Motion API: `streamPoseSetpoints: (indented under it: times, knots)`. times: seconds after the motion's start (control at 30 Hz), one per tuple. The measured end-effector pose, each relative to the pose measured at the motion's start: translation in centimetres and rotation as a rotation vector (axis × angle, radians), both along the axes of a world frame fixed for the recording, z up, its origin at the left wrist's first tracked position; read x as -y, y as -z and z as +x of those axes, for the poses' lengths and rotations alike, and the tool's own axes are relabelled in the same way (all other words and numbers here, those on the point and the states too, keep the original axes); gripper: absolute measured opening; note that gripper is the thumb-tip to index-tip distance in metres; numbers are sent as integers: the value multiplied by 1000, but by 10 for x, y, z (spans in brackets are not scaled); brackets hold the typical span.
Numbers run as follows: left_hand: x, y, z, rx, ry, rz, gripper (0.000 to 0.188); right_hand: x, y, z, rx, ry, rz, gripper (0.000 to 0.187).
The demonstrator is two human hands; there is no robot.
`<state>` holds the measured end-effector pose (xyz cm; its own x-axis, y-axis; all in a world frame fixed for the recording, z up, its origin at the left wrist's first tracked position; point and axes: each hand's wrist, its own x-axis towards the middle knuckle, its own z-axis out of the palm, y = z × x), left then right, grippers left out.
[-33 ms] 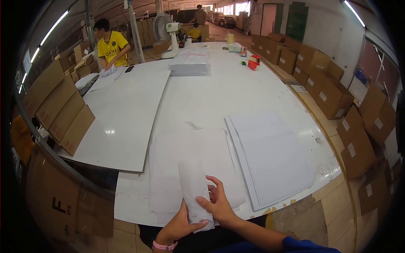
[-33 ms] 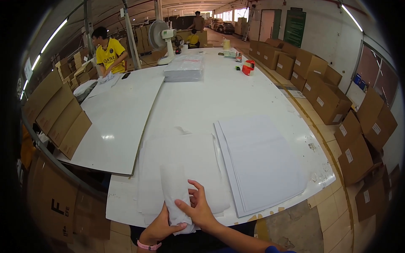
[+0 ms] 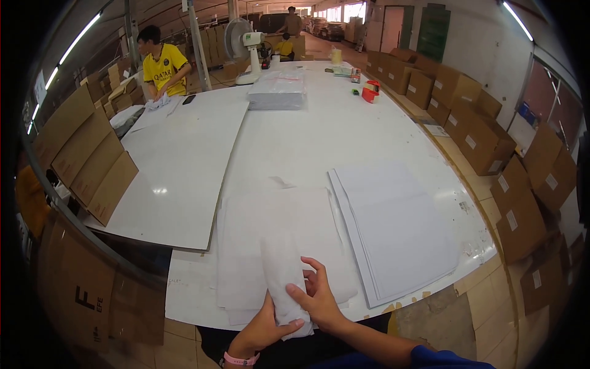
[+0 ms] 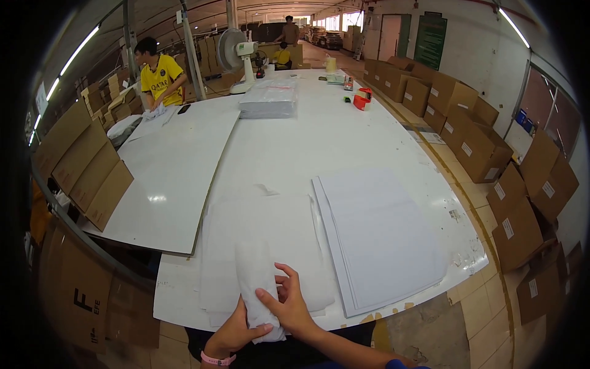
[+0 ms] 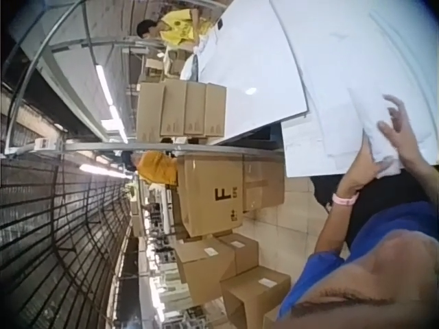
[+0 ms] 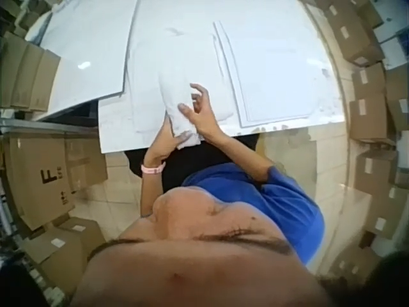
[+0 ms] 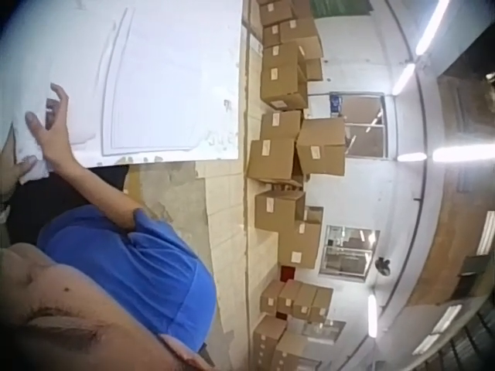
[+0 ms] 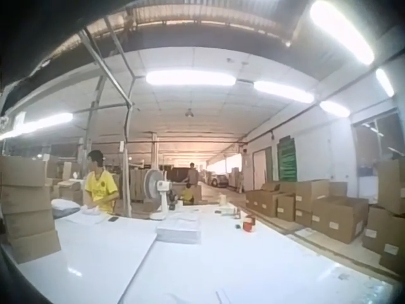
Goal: The person is taking sheets of white paper from a stack and wrapping soft items, then placing them into a collection area.
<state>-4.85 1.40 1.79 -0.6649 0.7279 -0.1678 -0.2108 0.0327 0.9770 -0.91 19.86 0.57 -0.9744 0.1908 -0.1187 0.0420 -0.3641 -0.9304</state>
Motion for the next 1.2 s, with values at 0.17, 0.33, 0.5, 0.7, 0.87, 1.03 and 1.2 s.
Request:
streamPoseSetpoints:
  times: [0.17, 0.33, 0.5, 0.7, 0.87, 1.03, 1.2]
  knots:
    - [-11, 5, 6, 84, -59, 23, 113, -6, -6, -3, 50, -2, -2, 89]
    - [0, 20, 24, 174, -29, 159, 111, -40, -27, -25, 139, -241, -341, 75]
    - [19, 15, 34, 361, 34, 214, 106, -47, -42, -38, 98, -511, -161, 61]
    - [27, 7, 44, 402, -189, 315, 107, -37, -54, -17, -284, -642, 475, 47]
    - [25, 22, 33, 270, -139, 392, 98, -38, -46, -2, -670, -694, 977, 57]
    - [12, 15, 27, 342, -170, 412, 89, -35, -41, 9, -581, -638, 1146, 60]
    - [12, 15, 34, 798, -202, 849, 83, -30, -29, 11, -545, -569, 1248, 58]
